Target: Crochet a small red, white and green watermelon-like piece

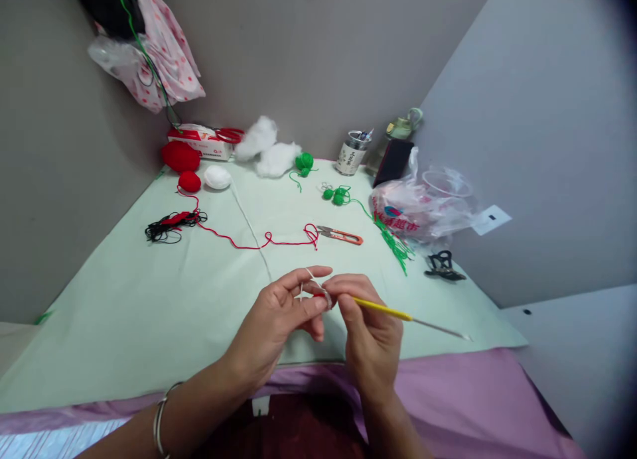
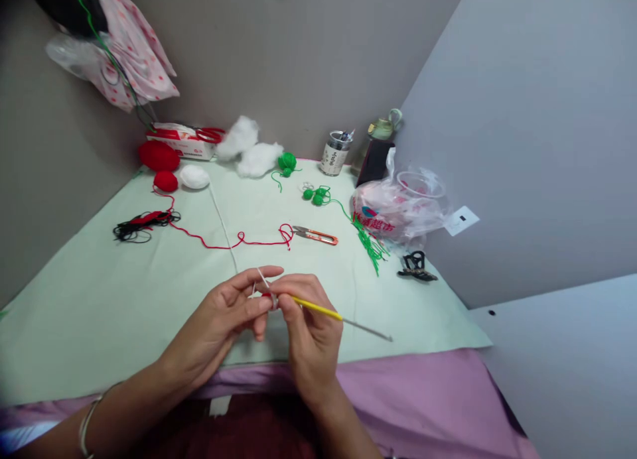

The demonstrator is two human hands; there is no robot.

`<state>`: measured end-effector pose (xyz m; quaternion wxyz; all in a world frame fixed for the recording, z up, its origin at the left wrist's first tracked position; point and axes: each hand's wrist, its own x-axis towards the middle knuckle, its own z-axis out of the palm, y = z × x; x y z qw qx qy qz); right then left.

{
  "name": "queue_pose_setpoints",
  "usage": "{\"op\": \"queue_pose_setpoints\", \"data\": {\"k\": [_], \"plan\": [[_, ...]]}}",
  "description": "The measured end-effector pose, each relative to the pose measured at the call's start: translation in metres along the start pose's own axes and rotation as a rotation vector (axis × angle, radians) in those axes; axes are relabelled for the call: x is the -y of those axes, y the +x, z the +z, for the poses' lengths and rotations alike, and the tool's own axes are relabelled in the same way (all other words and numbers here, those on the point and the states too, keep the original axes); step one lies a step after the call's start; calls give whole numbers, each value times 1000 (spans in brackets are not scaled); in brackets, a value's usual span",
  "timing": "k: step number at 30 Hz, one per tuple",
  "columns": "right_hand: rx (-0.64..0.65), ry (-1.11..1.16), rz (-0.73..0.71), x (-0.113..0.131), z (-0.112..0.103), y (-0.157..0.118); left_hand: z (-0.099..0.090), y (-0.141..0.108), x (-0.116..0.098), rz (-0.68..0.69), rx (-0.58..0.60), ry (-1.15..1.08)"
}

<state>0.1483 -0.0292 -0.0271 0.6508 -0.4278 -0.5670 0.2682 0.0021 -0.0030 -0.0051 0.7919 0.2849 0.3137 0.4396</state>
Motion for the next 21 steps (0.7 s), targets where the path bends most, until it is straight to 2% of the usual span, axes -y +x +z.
{"op": "queue_pose_setpoints", "data": {"k": [2, 7, 10, 12, 17, 19, 21], "plan": [[-22, 3, 13, -2, 1, -1, 1, -2, 1, 4, 10, 3], [-29, 329, 195, -5, -2, 1, 0, -3, -2, -9, 27, -10], [-24, 291, 175, -3, -4, 0, -1, -3, -3, 7, 12, 37], [-19, 118, 78, -1, -5, -3, -3, -3, -2, 50, -5, 106], [86, -420, -372, -4, -8, -16, -5, -5, 4, 144, -19, 211], [97, -603, -510, -8, -8, -19, -5, -4, 5, 111, 2, 154], [72, -675, -579, -10, -6, -19, -6, -3, 4, 9, 35, 60]]}}
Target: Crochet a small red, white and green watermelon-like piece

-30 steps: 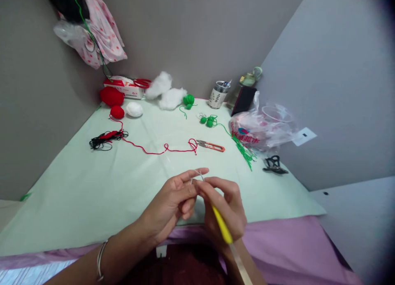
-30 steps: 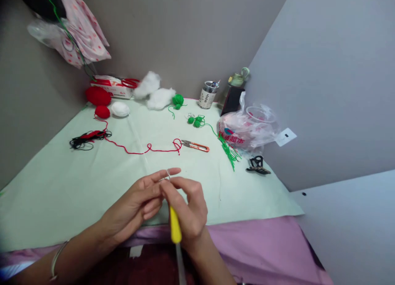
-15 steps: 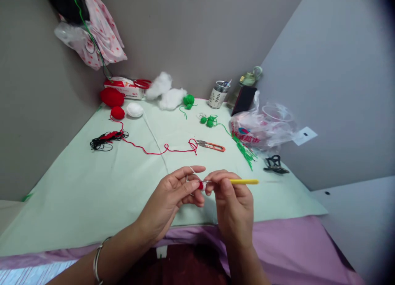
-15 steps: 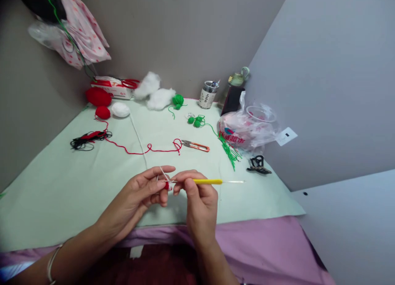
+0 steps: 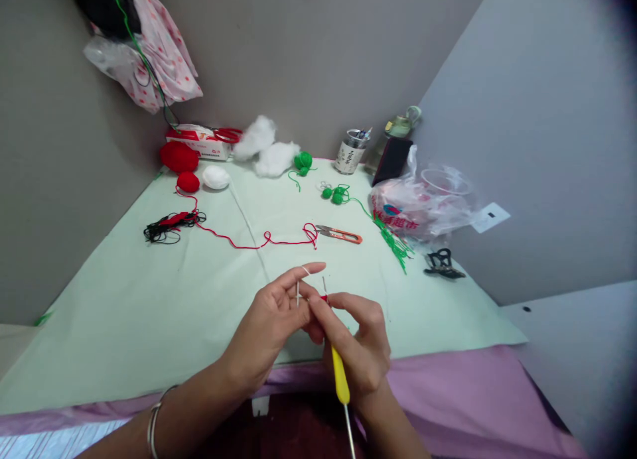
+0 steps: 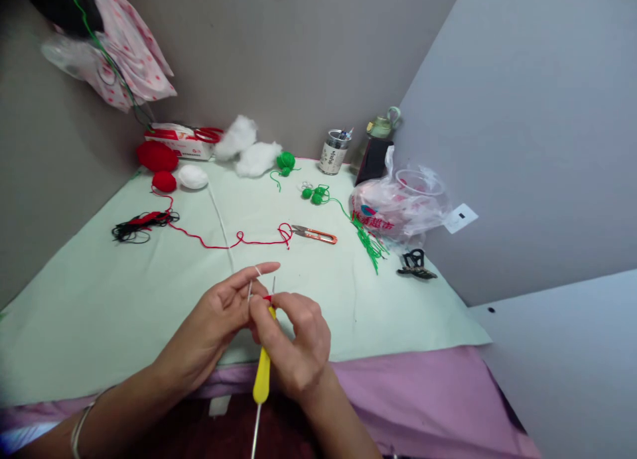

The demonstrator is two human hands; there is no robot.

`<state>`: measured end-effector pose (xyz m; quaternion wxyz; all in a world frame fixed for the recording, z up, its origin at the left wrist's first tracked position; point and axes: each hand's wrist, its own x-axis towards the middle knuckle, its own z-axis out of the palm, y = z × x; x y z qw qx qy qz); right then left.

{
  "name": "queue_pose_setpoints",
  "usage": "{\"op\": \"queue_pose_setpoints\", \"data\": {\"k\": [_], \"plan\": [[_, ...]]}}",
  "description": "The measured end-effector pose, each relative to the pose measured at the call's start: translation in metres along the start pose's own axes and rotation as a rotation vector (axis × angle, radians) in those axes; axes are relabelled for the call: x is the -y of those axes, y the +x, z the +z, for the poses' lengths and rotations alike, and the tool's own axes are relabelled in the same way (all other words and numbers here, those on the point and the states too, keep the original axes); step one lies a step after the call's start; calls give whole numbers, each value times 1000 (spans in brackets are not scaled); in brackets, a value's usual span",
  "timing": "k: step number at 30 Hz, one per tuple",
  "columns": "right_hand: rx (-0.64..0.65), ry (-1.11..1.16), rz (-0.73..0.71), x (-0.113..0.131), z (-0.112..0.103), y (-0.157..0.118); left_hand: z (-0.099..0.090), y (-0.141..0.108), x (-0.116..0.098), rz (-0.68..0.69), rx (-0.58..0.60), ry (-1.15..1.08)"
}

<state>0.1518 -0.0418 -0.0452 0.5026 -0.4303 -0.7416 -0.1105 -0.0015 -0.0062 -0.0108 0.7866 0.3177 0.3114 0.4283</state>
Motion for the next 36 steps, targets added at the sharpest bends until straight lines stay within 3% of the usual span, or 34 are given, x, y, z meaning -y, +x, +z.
{"op": "queue_pose_setpoints", "data": {"k": [2, 4, 6, 8, 11, 14, 18, 21, 24, 28, 36], "plan": [[-38, 91, 78, 0, 1, 2, -1, 2, -2, -114, 18, -92], [-83, 329, 281, -1, 0, 7, -2, 3, -5, -161, 5, -140], [-129, 591, 479, -2, 0, 13, -1, 2, -7, -126, -19, -128], [-123, 723, 562, -2, 0, 17, 1, 0, -8, -70, -15, -74], [-69, 653, 508, 1, 2, 18, 5, -3, -6, 7, -10, 10], [-54, 402, 373, 5, 4, 13, 6, -4, -1, 46, -42, 30], [-42, 137, 167, 3, 2, 6, 2, -1, 1, -69, -43, -93], [-97, 312, 328, 0, -2, 9, -1, 2, -3, -143, -41, -180], [-157, 581, 554, -1, -3, 16, 0, 3, -5, -65, -86, -137], [-75, 727, 580, -1, 0, 20, 5, 1, -3, 57, -91, 28], [-127, 926, 738, -8, 2, 16, 6, -3, -5, 32, -71, 104]]}}
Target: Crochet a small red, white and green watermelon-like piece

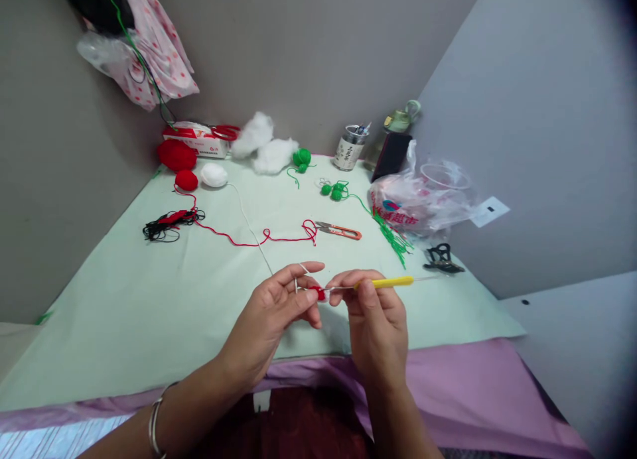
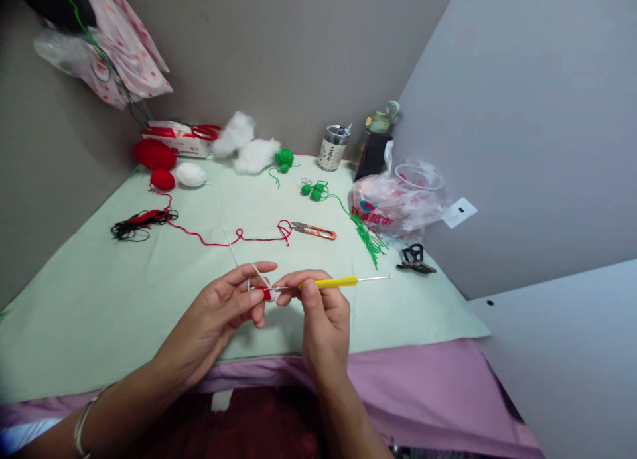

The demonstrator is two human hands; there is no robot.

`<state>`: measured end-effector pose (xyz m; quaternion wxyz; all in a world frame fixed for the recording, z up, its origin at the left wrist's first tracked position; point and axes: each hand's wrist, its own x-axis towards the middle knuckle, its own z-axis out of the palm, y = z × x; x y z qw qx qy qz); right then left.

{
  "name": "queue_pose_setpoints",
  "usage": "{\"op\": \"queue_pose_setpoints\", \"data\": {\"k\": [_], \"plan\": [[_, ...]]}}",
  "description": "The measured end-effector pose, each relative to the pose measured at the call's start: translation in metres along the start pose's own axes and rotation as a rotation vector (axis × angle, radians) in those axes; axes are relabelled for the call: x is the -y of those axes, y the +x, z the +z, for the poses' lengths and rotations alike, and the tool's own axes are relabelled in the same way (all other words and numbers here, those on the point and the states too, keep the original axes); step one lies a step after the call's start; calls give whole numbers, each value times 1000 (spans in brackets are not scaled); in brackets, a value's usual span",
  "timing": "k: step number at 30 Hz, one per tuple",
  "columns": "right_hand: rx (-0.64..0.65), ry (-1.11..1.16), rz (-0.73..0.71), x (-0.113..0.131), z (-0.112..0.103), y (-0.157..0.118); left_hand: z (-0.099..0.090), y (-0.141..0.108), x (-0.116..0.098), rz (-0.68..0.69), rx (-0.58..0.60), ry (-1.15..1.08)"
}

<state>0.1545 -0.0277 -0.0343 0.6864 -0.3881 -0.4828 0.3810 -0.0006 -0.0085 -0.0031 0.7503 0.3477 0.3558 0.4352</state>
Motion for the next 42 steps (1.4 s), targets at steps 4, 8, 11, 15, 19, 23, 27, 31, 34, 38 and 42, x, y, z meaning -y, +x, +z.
{"op": "queue_pose_setpoints", "data": {"k": [4, 8, 11, 15, 19, 23, 27, 31, 34, 38, 42], "plan": [[6, -249, -101, 5, 1, -5, -4, 0, 3, 50, -30, 75], [113, -558, -405, 11, 3, -11, -5, 0, 7, 134, -84, 154], [149, -657, -536, 10, 3, -12, -4, 0, 9, 148, -86, 143], [150, -838, -644, 1, -1, -14, -2, 2, 7, 77, -36, 29], [81, -781, -627, -2, -2, -13, -4, 5, 1, -156, 36, -202], [-37, -332, -272, 5, 4, -6, -4, 7, -3, -139, 43, -202], [-5, -188, -132, 4, 7, -2, 0, 5, -3, -37, 32, -77], [-16, -204, -62, -1, 5, -4, 2, 3, -2, -2, 15, -31], [-24, -155, -28, -3, 3, -6, 1, 3, -1, -9, 14, -26], [-11, -28, -29, -2, 3, -5, -1, 4, -1, -8, -8, -34], [9, -61, -58, 1, 3, -7, -1, 4, -2, 16, -34, -42]]}}
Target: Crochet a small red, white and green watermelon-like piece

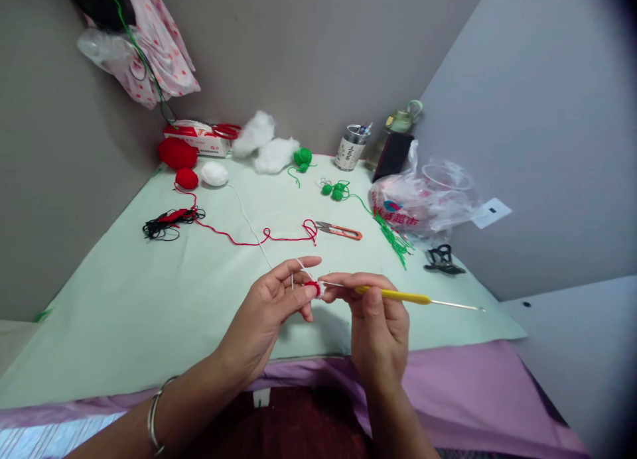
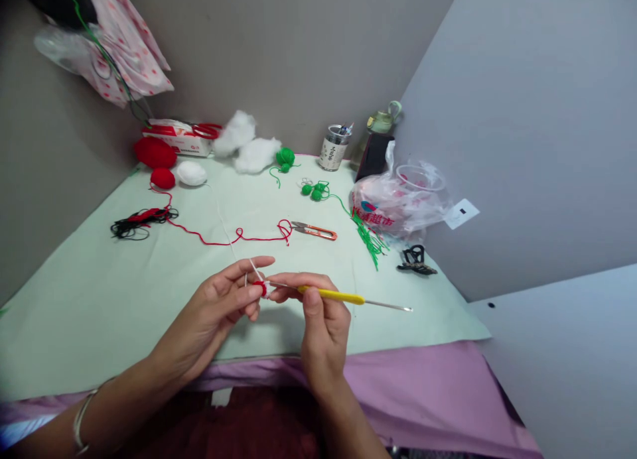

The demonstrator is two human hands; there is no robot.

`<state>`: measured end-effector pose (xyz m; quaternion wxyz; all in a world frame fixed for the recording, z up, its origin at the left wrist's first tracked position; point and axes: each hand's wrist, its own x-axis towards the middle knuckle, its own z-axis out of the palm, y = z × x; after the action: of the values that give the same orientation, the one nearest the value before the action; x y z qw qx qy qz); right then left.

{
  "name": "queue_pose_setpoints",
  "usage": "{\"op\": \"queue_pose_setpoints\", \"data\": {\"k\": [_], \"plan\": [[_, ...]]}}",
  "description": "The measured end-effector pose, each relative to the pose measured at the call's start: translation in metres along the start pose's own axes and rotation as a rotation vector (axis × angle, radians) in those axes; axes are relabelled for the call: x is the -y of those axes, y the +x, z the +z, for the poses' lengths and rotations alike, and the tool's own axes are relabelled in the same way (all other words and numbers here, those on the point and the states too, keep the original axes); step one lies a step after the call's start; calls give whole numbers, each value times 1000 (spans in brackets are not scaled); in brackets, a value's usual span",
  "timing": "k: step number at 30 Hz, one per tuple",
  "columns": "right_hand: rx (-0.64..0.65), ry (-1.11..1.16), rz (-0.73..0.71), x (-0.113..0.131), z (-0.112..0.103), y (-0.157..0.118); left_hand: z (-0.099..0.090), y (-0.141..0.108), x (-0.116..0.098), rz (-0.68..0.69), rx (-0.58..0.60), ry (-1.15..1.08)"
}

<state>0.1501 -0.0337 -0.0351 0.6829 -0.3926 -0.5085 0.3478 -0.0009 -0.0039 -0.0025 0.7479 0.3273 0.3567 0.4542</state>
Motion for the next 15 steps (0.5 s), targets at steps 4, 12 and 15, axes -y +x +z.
{"op": "queue_pose_setpoints", "data": {"k": [4, 12, 15], "plan": [[12, -259, -200, 1, -1, -5, 3, -1, 1, -5, 12, -7], [-45, -21, -73, -2, 3, -1, 0, -1, 2, -102, 91, -73], [-25, 117, 20, -3, 2, 3, -1, -1, 1, -91, 81, -72]]}}
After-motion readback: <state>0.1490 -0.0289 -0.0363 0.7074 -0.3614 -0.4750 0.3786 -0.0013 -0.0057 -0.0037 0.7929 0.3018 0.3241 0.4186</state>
